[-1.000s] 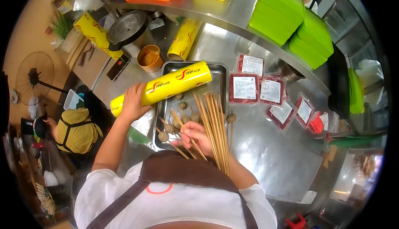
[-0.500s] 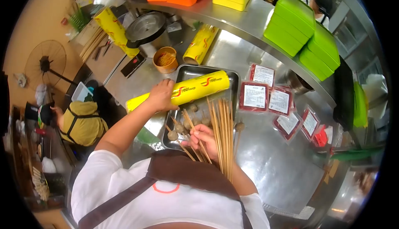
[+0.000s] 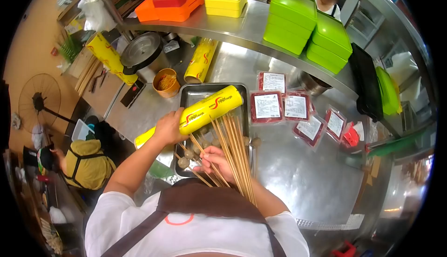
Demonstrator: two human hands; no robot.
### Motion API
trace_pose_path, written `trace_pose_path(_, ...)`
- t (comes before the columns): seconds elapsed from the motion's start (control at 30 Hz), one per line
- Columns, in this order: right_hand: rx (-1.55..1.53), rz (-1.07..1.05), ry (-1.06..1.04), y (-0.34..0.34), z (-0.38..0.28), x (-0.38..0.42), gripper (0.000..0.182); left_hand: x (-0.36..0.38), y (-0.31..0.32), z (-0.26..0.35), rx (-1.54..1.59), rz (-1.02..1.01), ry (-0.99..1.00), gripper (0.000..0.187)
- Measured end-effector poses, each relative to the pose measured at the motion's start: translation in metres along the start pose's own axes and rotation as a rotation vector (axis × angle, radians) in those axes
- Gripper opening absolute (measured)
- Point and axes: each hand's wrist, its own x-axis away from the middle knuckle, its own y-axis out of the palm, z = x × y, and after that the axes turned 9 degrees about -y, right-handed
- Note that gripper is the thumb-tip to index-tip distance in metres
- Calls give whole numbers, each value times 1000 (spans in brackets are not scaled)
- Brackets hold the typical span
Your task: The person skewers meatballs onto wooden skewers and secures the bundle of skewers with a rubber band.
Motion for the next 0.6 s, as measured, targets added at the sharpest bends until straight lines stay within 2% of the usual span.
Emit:
trace_pose_path(0.2,-5,-18,0,-1,1,1,9,17,4,-18,268,105,15,85)
trace_pose_path(0.37,-3,-21,-6,-2,2,1,9,37,3,-30,405,133,-226,85)
trace_pose_path(0.6,-6,-14,10,-2,5,-2,9,44,17,-50,457,123,-331,86)
